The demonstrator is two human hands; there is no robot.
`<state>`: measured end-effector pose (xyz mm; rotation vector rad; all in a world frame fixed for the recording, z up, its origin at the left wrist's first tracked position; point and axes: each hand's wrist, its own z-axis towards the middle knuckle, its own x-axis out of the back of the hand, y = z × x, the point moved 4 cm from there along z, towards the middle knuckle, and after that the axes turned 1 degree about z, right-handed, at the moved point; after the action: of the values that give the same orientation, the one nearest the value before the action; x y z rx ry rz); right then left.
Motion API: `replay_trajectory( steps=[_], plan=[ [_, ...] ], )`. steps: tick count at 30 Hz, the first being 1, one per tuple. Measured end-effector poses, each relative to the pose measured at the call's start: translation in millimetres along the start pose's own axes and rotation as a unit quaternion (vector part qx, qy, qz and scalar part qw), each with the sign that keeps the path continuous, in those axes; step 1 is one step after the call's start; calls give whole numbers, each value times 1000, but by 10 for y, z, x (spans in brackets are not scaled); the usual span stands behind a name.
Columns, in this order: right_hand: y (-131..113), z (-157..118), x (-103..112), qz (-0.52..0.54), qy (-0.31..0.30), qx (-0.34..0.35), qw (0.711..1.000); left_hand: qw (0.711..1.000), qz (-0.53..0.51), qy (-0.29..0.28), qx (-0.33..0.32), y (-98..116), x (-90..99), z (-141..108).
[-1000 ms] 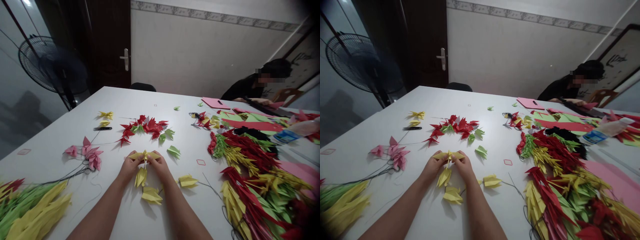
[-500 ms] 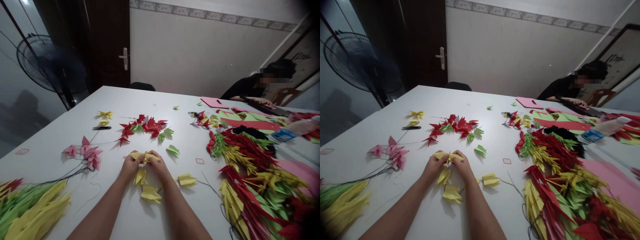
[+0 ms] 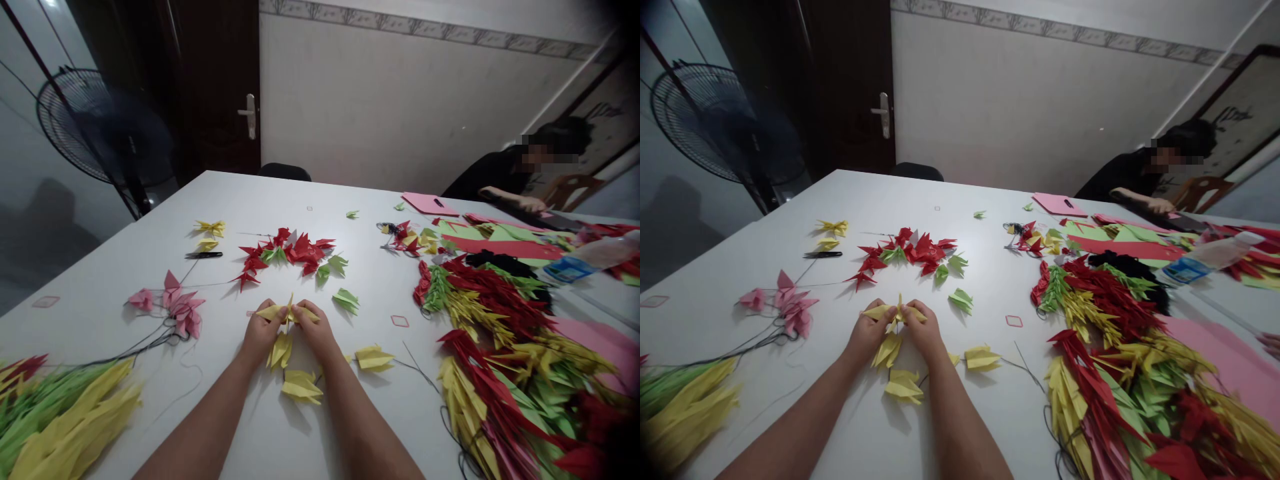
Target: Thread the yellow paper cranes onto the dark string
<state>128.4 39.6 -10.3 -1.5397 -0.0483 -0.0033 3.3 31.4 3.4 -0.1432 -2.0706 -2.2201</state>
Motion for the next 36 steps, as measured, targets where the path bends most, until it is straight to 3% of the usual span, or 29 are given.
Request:
replay_trajectory(
  steps=[4,11,19,29,36],
  plan=[
    [5,-8,-8,1,-4,-1,1000,1000,-17,5,-1,-39,3,4],
    [-34,-46,-62,24,-99,29,994,997,-56,36,30,-139,44,43],
    [-73,-27,22,70,-78,1,994,986,-129,-93,39,-65,-2,48],
    [-38,-26,34,129,-91,-30,987,981,-147,-110,65,-80,0,30],
    [-66,-35,25,102,-81,-21,991,982,-142,-100,77,-58,-3,21]
  ],
)
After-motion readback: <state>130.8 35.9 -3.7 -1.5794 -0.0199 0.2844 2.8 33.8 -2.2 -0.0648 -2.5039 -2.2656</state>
